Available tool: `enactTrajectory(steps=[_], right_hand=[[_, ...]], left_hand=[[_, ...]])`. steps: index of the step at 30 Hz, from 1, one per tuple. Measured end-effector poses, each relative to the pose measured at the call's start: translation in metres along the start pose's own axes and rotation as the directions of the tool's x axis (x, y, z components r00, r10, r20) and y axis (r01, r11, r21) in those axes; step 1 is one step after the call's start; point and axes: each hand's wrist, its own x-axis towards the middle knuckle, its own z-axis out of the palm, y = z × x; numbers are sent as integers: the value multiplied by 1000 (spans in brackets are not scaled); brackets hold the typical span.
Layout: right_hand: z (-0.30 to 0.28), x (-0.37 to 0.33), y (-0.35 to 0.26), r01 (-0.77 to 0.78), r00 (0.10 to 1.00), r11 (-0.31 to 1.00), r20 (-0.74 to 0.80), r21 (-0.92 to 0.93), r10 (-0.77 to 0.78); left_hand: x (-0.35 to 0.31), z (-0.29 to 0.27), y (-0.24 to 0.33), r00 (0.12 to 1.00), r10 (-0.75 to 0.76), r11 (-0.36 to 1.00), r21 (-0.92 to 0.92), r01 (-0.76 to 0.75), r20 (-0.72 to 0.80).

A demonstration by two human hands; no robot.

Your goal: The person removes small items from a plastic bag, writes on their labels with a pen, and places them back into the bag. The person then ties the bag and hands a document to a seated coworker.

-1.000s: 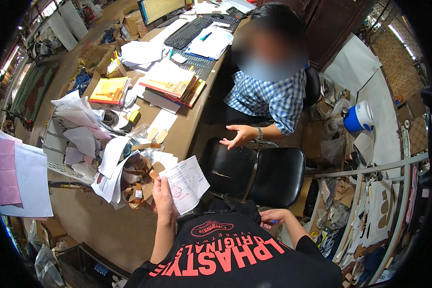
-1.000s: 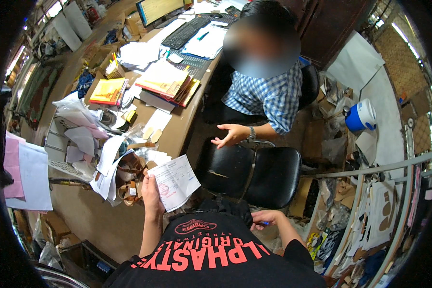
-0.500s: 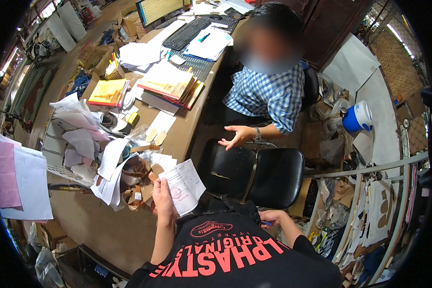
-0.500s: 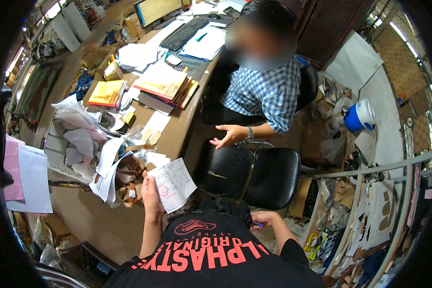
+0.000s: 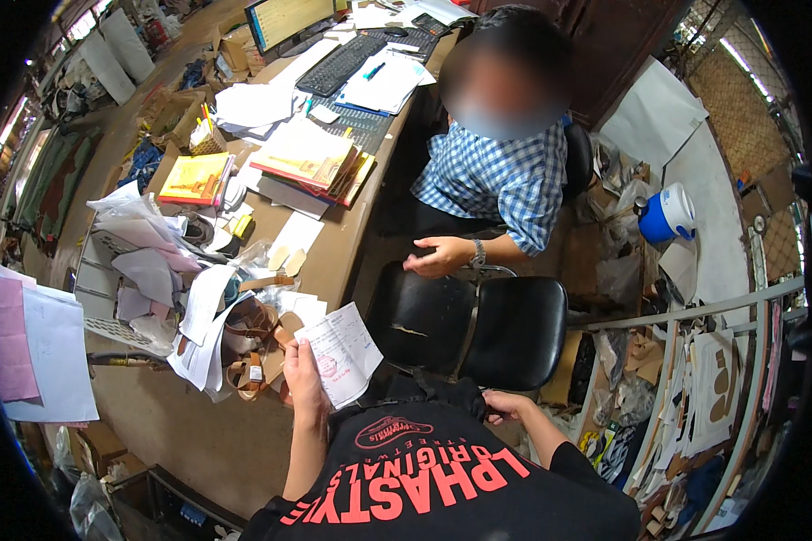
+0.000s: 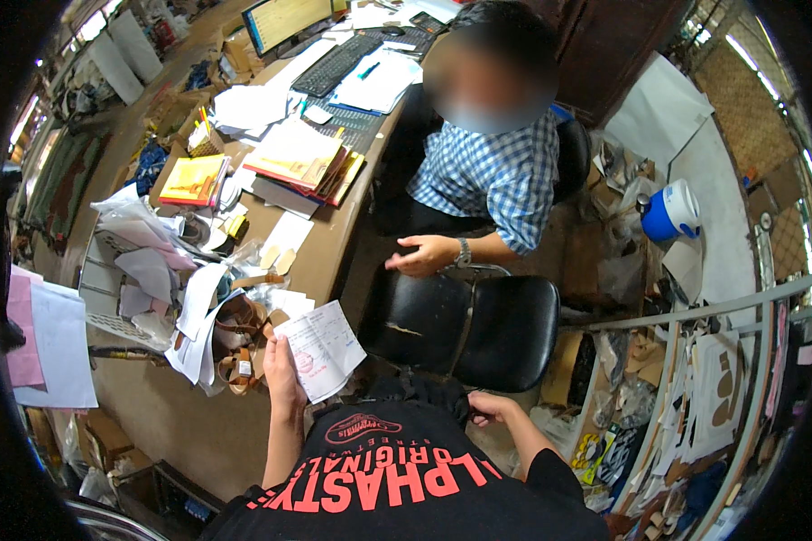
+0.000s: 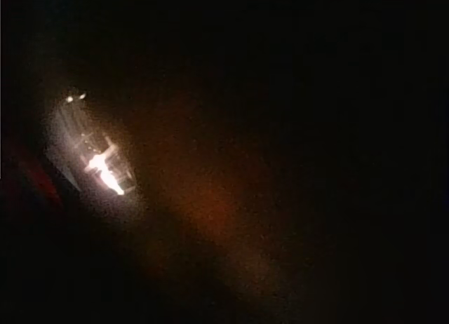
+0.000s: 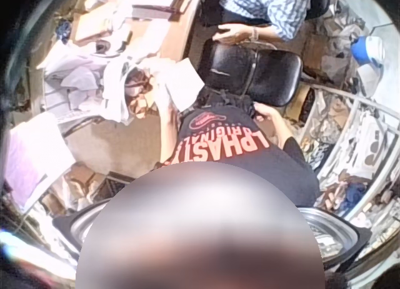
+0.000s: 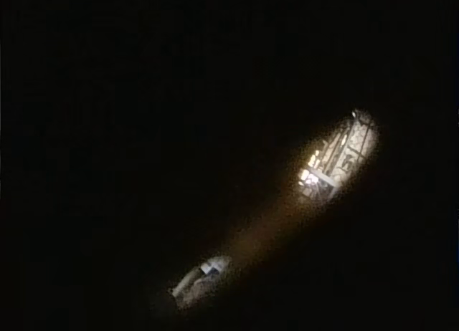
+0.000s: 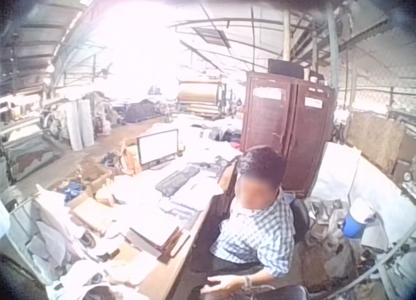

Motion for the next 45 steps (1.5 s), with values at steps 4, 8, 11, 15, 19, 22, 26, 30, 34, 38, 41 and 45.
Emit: enactTrajectory(steps=[4, 8, 11, 15, 19, 22, 26, 30, 34, 38, 41, 45], right_hand=[[3, 20, 6, 87, 995, 996, -52, -12, -88], [7, 21, 11, 62, 989, 979, -121, -193, -86], [-2, 10, 11, -22, 998, 997, -67, -76, 17], [-28, 0, 13, -103, 979, 992, 172, -69, 114], [-39, 15, 15, -104, 956, 982, 255, -157, 142], [-27, 27, 20, -5, 997, 987, 77, -158, 18], [-11, 31, 21, 84, 993, 979, -61, -187, -97], [-14, 24, 26, 109, 994, 987, 1, -120, -109], [-17, 36, 41, 196, 974, 952, -64, -235, -216], [-7, 60, 63, 252, 934, 917, -172, -310, -315], [-5, 67, 80, 310, 905, 908, -206, -281, -373], [-2, 64, 108, 358, 918, 925, -137, -126, -373]], left_hand=[[2, -1, -2, 1000, -8, 1000, -18, 9, 15], [2, -2, -3, 1000, -7, 1000, 0, 7, 0], [2, -3, -2, 1000, -7, 1000, -4, 7, 9], [2, -3, -1, 1000, -6, 1000, -9, 6, 16], [2, 0, -3, 1000, 6, 1000, -27, -5, 22], [1, 1, -4, 1000, -19, 1000, -10, 19, 3], [0, -1, -4, 1000, -13, 1000, -6, 13, 14], [-4, -4, -4, 1000, -13, 1000, 4, 13, -6], [-10, -5, -3, 1000, 14, 1000, 0, -14, 8], [-21, -6, 1, 1000, 7, 1000, 23, -7, 2], [-33, -11, 4, 1000, -19, 1000, 15, 19, -7], [-49, -22, 4, 999, -40, 998, 45, 41, -23]])
